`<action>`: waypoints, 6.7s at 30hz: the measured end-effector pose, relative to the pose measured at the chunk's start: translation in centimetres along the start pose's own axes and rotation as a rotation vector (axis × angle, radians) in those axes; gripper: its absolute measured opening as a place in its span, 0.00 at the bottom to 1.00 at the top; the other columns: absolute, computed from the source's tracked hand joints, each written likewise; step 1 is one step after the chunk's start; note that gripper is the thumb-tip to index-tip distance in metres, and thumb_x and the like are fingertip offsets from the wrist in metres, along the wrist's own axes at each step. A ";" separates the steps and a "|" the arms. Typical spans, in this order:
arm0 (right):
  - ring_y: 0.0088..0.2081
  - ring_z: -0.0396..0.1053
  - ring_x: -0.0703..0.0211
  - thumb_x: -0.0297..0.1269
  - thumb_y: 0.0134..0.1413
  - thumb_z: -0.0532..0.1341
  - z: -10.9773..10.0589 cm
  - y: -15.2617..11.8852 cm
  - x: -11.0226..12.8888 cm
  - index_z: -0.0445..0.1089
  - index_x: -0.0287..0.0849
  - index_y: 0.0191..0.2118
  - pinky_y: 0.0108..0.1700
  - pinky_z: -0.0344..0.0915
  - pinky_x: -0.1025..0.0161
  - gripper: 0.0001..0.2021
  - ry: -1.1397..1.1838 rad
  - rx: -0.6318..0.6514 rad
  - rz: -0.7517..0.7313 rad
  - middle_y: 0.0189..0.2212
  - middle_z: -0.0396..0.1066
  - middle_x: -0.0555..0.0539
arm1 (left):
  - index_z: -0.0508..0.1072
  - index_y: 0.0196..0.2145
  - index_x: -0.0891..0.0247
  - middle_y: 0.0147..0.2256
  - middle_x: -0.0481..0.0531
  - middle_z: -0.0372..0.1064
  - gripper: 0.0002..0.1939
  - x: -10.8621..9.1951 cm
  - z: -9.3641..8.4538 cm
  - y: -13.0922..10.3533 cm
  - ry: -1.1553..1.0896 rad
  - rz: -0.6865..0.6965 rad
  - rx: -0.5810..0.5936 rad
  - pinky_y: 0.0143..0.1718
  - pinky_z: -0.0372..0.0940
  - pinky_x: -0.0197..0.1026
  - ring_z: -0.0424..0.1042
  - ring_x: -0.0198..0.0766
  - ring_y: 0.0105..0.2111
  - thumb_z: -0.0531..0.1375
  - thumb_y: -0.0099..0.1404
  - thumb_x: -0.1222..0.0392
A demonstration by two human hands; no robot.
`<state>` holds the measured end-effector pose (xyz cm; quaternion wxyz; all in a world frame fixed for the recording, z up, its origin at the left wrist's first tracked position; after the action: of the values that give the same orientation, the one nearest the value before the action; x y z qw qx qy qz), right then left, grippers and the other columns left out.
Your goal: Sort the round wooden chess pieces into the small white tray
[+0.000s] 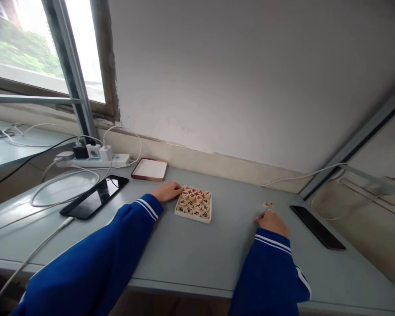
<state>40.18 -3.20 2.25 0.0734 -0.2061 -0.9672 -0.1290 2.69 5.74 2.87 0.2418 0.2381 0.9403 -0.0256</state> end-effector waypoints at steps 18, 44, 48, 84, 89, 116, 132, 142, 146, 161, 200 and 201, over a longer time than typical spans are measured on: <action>0.39 0.65 0.59 0.40 0.52 0.54 -1.9 -7.8 21.7 0.65 0.47 0.44 0.41 0.57 0.62 0.12 0.339 -0.061 -0.762 0.40 0.68 0.48 | 0.73 0.23 0.65 0.22 0.52 0.69 0.21 0.0 -0.1 -0.1 0.018 -0.009 0.003 0.27 0.55 0.35 0.65 0.35 0.23 0.46 0.60 0.51; 0.44 0.59 0.51 0.45 0.51 0.53 -2.9 -3.9 15.9 0.67 0.47 0.42 0.45 0.49 0.50 0.14 0.174 -0.343 -0.426 0.42 0.66 0.44 | 0.72 0.23 0.65 0.20 0.50 0.68 0.21 0.2 0.4 0.1 -0.008 -0.006 0.027 0.25 0.53 0.34 0.63 0.34 0.22 0.46 0.60 0.51; 0.51 0.52 0.43 0.42 0.51 0.51 -3.4 -0.9 7.7 0.63 0.41 0.47 0.46 0.48 0.41 0.19 0.034 -0.522 -0.092 0.50 0.59 0.36 | 0.71 0.21 0.66 0.18 0.49 0.66 0.21 0.2 0.4 0.2 -0.050 0.021 0.044 0.25 0.53 0.34 0.62 0.33 0.21 0.46 0.60 0.51; 0.39 0.65 0.58 0.46 0.54 0.51 -4.2 -4.9 20.5 0.67 0.43 0.44 0.43 0.59 0.60 0.17 0.380 -0.284 -0.651 0.38 0.70 0.46 | 0.72 0.17 0.67 0.09 0.46 0.56 0.22 -2.7 3.6 -1.6 -0.347 0.110 0.423 0.28 0.58 0.32 0.57 0.29 0.15 0.47 0.59 0.55; 0.42 0.63 0.58 0.45 0.53 0.54 -3.5 -9.6 27.1 0.68 0.50 0.42 0.41 0.56 0.60 0.12 0.316 -0.151 -0.877 0.39 0.68 0.48 | 0.74 0.20 0.67 0.09 0.46 0.56 0.22 -2.5 3.6 -1.5 -0.368 0.141 0.419 0.28 0.57 0.32 0.58 0.30 0.16 0.45 0.60 0.57; 0.45 0.60 0.44 0.45 0.48 0.55 1.0 0.0 10.9 0.71 0.44 0.37 0.43 0.53 0.48 0.14 -0.076 0.007 -0.122 0.40 0.67 0.40 | 0.72 0.19 0.67 0.10 0.47 0.59 0.33 -2.3 3.2 -1.4 -0.315 0.132 0.357 0.27 0.55 0.33 0.58 0.29 0.15 0.47 0.55 0.34; 0.44 0.62 0.55 0.40 0.51 0.57 -2.4 -8.0 24.5 0.68 0.47 0.40 0.44 0.55 0.58 0.10 0.364 -0.089 -0.863 0.40 0.69 0.47 | 0.73 0.21 0.69 0.11 0.47 0.59 0.30 -2.4 3.4 -1.5 -0.357 0.153 0.393 0.26 0.54 0.33 0.57 0.28 0.15 0.43 0.63 0.44; 0.45 0.62 0.57 0.36 0.52 0.55 -1.1 -8.6 25.4 0.66 0.45 0.43 0.45 0.59 0.59 0.12 0.455 -0.005 -0.932 0.42 0.66 0.46 | 0.72 0.20 0.68 0.11 0.45 0.58 0.29 -2.7 2.8 -1.8 -0.328 0.124 0.381 0.24 0.52 0.33 0.57 0.28 0.15 0.51 0.54 0.36; 0.44 0.62 0.58 0.37 0.53 0.54 -2.3 -8.3 24.8 0.66 0.46 0.44 0.46 0.59 0.61 0.12 0.448 -0.073 -0.908 0.42 0.65 0.46 | 0.71 0.20 0.68 0.11 0.45 0.58 0.31 -2.5 3.0 -1.7 -0.338 0.112 0.374 0.22 0.52 0.33 0.54 0.27 0.14 0.49 0.53 0.34; 0.34 0.67 0.50 0.42 0.48 0.53 -0.3 1.0 2.7 0.71 0.38 0.29 0.32 0.59 0.59 0.14 -0.071 -0.086 0.061 0.30 0.70 0.36 | 0.70 0.23 0.67 0.12 0.45 0.58 0.34 -2.2 3.3 -1.9 -0.376 0.109 0.419 0.18 0.49 0.34 0.52 0.27 0.12 0.48 0.49 0.29; 0.32 0.65 0.59 0.43 0.43 0.62 -1.7 -6.2 21.4 0.69 0.43 0.30 0.36 0.62 0.60 0.10 0.623 0.008 -0.721 0.31 0.70 0.47 | 0.66 0.21 0.67 0.11 0.45 0.59 0.29 -1.9 3.8 -1.4 -0.387 0.126 0.413 0.16 0.50 0.33 0.51 0.26 0.09 0.45 0.58 0.37; 0.33 0.65 0.58 0.43 0.43 0.62 -1.7 -6.3 21.5 0.69 0.43 0.32 0.37 0.62 0.60 0.10 0.608 0.004 -0.726 0.31 0.69 0.47 | 0.66 0.21 0.67 0.11 0.45 0.59 0.29 -1.9 3.8 -1.5 -0.391 0.124 0.411 0.16 0.51 0.33 0.51 0.26 0.09 0.45 0.58 0.37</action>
<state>18.23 -1.04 6.70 0.3037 0.1924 -0.9116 -0.1992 5.15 2.99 0.35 0.3664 0.3295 0.8345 -0.2464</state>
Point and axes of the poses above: each hand's wrist, its own y-axis towards the middle knuckle, its own z-axis out of the palm, x = y × z, the point moved 10 cm from there along y, towards the middle knuckle
